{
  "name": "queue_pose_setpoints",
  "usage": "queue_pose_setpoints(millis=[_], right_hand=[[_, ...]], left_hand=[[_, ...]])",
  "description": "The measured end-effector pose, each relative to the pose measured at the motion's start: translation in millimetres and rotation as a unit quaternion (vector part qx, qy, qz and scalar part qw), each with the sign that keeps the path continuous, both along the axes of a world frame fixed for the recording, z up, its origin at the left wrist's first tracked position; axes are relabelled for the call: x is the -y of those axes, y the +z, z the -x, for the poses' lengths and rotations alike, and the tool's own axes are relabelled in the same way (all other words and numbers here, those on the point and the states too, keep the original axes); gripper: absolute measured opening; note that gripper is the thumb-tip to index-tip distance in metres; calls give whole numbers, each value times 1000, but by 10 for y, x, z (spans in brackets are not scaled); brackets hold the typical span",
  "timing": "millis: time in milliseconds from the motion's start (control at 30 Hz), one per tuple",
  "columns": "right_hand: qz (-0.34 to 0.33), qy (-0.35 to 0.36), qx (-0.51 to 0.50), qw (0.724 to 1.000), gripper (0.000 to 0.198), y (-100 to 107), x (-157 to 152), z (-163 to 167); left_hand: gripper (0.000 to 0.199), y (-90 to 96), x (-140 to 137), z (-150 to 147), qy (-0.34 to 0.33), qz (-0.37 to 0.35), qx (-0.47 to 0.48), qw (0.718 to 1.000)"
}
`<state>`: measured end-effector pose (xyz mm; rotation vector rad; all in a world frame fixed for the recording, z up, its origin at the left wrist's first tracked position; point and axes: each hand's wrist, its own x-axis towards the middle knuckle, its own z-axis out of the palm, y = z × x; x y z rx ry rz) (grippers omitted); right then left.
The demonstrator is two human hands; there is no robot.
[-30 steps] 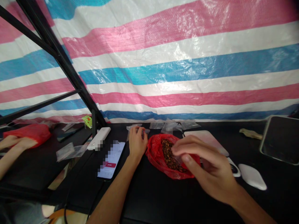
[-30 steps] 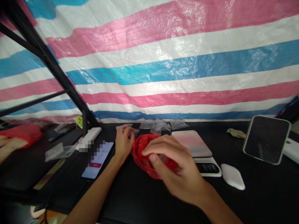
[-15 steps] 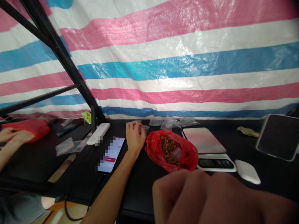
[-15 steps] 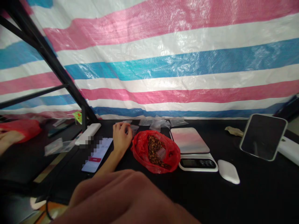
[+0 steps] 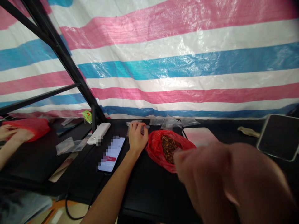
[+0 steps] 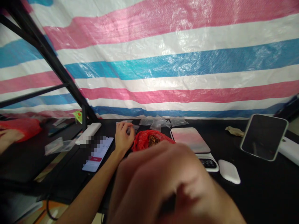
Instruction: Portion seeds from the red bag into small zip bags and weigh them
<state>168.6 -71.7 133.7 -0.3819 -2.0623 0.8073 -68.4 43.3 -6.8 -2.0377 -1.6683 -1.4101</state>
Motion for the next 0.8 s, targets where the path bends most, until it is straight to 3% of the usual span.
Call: queue_pose_setpoints(millis=[67,133,233,267,300,367,467,533,600,667,733,800], right_hand=[[31,-77,86,993,25,-18,-299,61],[2,-175,161,971,30,-165,-737,79],[-85,-316,350,878,23,-555,-1347,36],[-101,-326,404,849,26,-695,-1482,15],[-105,-327,418,841,31,-822,-1576,-4],[-107,-334,431,831,38,-1007,-1665,-33],[-103,-358,423,826,30,-1073,-1666,-69],[-99,-380,390,833,29,-1002,-1627,-95],[-100,-382,296,869,33,-893,-1541,-114],[-100,-345,168,918,31,-802,-1392,-105],[-70,-292,112,947,25,-772,-1194,-66],[-29,-255,90,962,21,-814,-994,-10]], left_hand=[[16,22,29,-31,-81,-1,12,997],[16,45,66,-66,-165,17,19,986],[17,69,122,-115,-252,64,11,966],[18,73,136,-127,-268,81,2,960],[18,76,147,-136,-280,96,-11,955],[18,75,160,-146,-288,121,-40,949],[17,61,161,-151,-277,139,-72,948],[17,48,156,-157,-254,145,-85,952],[17,39,157,-174,-214,135,-81,964],[17,40,170,-205,-177,107,-56,977],[18,51,200,-249,-162,76,-12,984],[43,61,242,-299,-175,53,21,983]])
